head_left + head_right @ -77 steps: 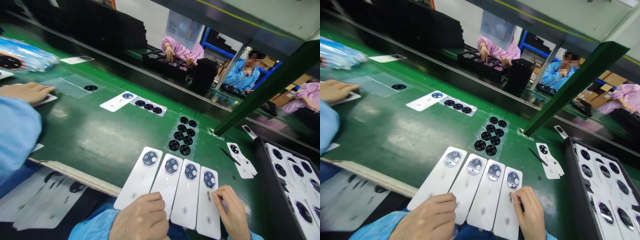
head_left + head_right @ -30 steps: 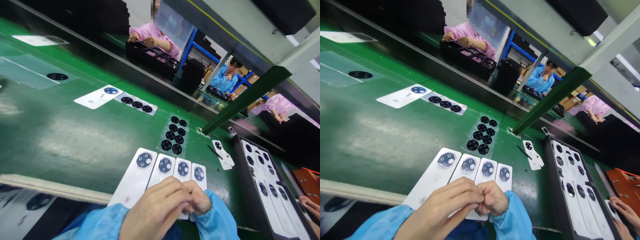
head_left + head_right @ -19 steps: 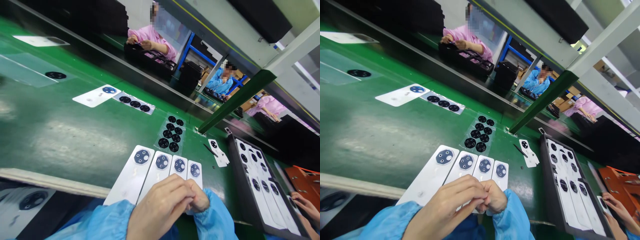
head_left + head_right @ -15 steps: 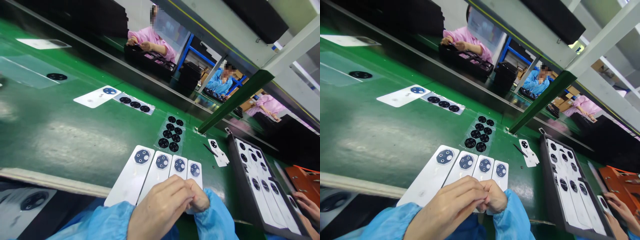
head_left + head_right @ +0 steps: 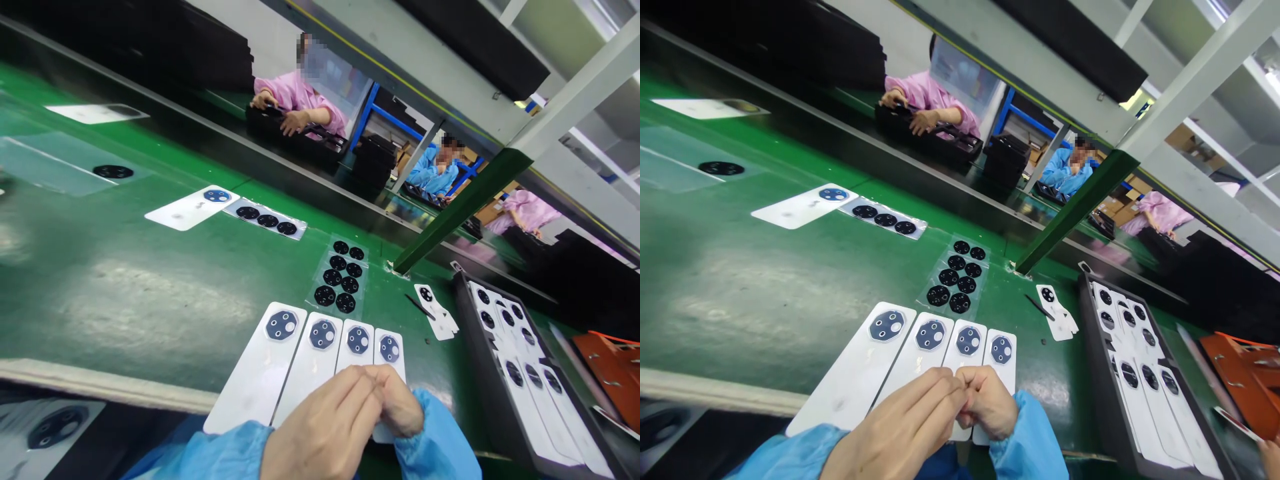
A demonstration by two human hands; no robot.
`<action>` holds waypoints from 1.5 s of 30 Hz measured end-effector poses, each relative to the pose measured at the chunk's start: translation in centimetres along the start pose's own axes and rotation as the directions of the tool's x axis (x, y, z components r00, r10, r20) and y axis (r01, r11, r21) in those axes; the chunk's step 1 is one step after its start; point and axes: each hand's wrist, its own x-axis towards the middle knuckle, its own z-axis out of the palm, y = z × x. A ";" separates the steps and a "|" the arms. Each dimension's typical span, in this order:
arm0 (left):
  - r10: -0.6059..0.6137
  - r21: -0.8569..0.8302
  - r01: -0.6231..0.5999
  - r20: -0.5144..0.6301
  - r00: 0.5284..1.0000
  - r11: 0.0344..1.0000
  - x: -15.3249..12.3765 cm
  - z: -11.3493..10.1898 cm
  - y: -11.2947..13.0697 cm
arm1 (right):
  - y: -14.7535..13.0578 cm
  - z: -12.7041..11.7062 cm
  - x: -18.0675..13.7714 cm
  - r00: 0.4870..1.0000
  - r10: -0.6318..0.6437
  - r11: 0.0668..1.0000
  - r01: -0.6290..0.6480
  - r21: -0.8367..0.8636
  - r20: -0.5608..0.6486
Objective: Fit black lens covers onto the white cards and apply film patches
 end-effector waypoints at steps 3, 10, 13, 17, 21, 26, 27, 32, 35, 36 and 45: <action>-0.021 -0.089 0.024 0.038 0.999 0.996 -0.1 0.1 -0.2 | -0.7 -0.2 -0.2 1.000 0.007 1.000 -0.007 0.020 -0.020; 0.004 -0.131 -0.001 0.027 1.000 0.991 -0.3 -0.3 -0.5 | -3.0 -0.3 -0.6 0.996 0.077 0.997 -0.078 0.014 0.050; 0.033 -0.087 -0.027 0.065 0.997 0.996 -0.4 -0.4 -0.7 | -4.6 -0.2 -1.2 1.000 -0.024 0.985 0.024 -0.174 0.001; -0.027 -0.096 0.030 0.029 0.999 0.995 0.0 -0.8 -0.8 | -5.5 -1.0 -2.4 0.914 -0.374 0.809 0.238 -0.537 -0.159; -0.180 -0.224 0.184 0.038 0.983 0.957 0.8 -2.1 -0.7 | -3.6 -2.7 -2.8 0.710 -0.668 0.670 0.441 -0.597 -0.226; -0.199 -0.317 0.230 0.127 0.972 0.920 0.7 -3.6 -0.7 | -1.7 -3.6 -2.9 0.589 -0.787 0.548 0.536 -0.642 -0.180; -0.189 -0.309 0.223 0.136 0.973 0.924 0.5 -3.7 -0.7 | -1.6 -3.6 -2.9 0.584 -0.791 0.544 0.535 -0.646 -0.183; -0.127 -0.285 0.162 0.138 0.982 0.945 -0.9 -2.2 0.2 | -1.6 -3.4 -3.0 0.572 -0.801 0.530 0.536 -0.656 -0.180; -0.003 -0.349 0.073 0.197 0.980 0.934 -0.9 -1.3 1.0 | -1.4 -3.4 -3.2 0.559 -0.810 0.516 0.537 -0.667 -0.176; 0.015 -0.369 0.068 0.218 0.976 0.927 -0.6 -1.1 1.2 | -1.4 -3.4 -3.3 0.556 -0.813 0.511 0.536 -0.672 -0.174; -0.296 -0.718 0.573 0.491 0.820 0.395 2.1 -0.6 1.4 | -1.2 -3.0 -3.9 0.554 -0.825 0.457 0.540 -0.706 -0.111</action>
